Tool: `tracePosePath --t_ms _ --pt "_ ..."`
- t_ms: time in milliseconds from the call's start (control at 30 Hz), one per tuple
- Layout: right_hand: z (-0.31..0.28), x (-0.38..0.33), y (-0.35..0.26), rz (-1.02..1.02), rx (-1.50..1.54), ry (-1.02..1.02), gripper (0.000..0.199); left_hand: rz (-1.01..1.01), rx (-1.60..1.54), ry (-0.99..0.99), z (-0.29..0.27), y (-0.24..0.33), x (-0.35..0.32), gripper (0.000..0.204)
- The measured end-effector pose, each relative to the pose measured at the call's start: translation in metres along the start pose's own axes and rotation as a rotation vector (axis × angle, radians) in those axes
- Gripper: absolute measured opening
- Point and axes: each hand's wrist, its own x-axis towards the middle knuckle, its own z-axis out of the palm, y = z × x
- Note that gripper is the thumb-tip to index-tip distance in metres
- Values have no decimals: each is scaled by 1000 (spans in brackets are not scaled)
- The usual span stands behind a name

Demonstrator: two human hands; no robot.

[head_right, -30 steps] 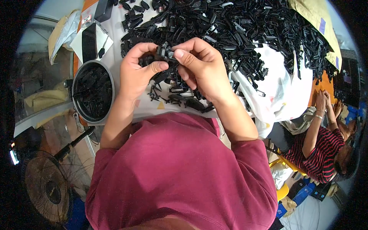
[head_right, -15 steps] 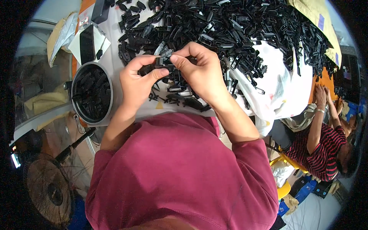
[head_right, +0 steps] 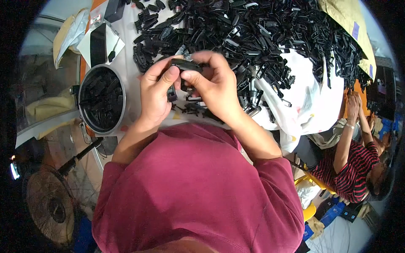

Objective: Sorting and inspecting small black plastic or metal hardware components on a table.

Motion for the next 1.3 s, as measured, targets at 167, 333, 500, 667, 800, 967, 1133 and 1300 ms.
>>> tracePosePath --t_ms 167,333,500,667,800,967,1133,1300 --pt "6 -9 2 99 -109 -201 18 -216 -284 -111 -26 4 -7 28" --pt "-30 63 13 -327 -808 -167 17 252 703 407 -81 43 -22 13" --pt "-92 120 43 -550 -1580 -150 23 227 1644 472 -138 62 -28 23" --pt "-89 120 42 -558 -1657 -263 20 490 1928 398 -108 48 -7 24" --pt "-84 113 34 -637 -1517 -180 21 504 1464 67 -75 -1 26 10" --pt "-59 72 18 -155 -370 -54 29 264 1694 -29 -67 -19 46 7" --pt "-21 43 11 53 273 -63 10 -2 519 -54 -46 -1 32 9" --pt "-3 25 4 -329 -262 -28 13 12 37 -118 -17 21 21 25"
